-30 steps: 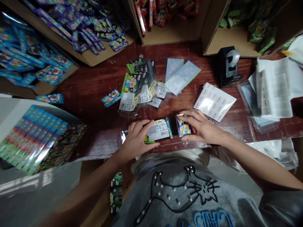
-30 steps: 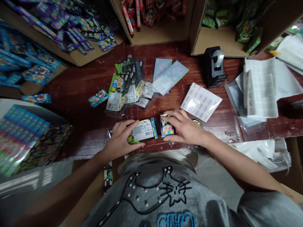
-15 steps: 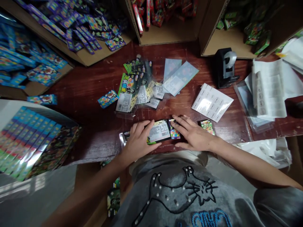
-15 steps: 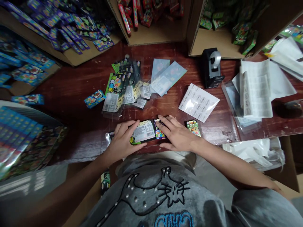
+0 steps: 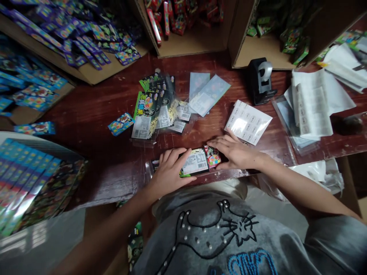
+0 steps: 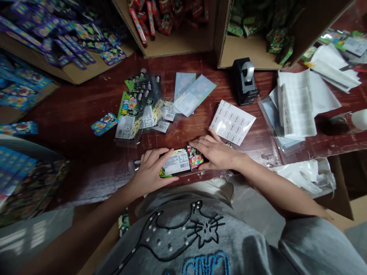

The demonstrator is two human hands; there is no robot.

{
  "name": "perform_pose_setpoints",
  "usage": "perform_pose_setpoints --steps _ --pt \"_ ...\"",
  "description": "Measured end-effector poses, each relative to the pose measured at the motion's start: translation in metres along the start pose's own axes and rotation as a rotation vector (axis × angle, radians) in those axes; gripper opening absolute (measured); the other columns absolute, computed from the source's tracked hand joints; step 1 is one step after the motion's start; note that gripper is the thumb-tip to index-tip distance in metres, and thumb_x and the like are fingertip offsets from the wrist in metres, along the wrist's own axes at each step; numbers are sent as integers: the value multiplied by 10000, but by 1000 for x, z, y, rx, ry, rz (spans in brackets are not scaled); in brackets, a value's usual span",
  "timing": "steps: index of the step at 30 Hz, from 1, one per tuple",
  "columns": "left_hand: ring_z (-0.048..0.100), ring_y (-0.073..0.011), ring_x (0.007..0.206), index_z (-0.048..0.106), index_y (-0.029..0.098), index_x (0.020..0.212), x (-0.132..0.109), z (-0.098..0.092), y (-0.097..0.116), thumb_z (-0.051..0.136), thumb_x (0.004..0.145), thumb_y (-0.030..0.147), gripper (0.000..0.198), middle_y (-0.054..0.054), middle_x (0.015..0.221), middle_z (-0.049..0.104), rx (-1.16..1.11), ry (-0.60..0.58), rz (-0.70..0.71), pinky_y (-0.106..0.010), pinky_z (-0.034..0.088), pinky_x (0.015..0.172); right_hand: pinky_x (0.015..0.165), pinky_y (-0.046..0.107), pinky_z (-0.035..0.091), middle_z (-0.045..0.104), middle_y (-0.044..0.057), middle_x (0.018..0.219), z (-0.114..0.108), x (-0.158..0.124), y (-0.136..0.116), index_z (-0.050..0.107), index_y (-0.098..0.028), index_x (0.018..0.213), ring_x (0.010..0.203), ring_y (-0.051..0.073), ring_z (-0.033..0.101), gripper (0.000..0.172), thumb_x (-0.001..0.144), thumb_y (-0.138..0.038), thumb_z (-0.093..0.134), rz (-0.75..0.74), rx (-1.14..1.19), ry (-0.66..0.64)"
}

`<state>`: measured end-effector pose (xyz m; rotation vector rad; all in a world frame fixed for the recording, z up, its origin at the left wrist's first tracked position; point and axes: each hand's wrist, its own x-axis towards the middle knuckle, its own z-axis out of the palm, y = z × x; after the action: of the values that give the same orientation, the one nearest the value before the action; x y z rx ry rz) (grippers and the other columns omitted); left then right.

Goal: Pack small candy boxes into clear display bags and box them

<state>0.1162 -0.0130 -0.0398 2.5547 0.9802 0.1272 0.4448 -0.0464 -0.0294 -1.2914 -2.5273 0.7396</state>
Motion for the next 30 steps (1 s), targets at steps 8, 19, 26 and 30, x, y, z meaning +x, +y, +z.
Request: perform_pose_setpoints --steps 8,19,26,30 --pt "514 -396 1335 445 187 1632 2 6 13 819 890 515 894 -190 1509 564 7 47 -54 -556 438 1129 1332 780 127 546 243 1634 28 8 -16 257 -174 1737 1549 390 496 1012 944 -487 801 -80 79 82" --pt "546 -413 1341 437 216 1631 12 0 4 808 893 529 884 -188 1527 579 80 16 46 -553 428 1106 1277 856 -13 483 207 1692 -30 -83 12 68 -261 1774 1630 485 322 1202 889 -534 834 117 -151 -30" --pt "591 -382 1330 417 213 1634 23 0 31 826 892 448 880 -175 1485 624 6 155 123 -523 426 1137 1314 775 189 632 200 1494 -23 -45 -8 343 -186 1671 1381 387 592 929 908 -433 813 24 -13 165" --pt "624 -368 1293 387 219 1649 24 -4 33 824 905 428 888 -174 1453 636 9 239 142 -510 435 1131 1212 655 471 594 198 1532 -28 -21 -10 392 -178 1636 1407 379 553 803 953 -357 776 -67 44 132"
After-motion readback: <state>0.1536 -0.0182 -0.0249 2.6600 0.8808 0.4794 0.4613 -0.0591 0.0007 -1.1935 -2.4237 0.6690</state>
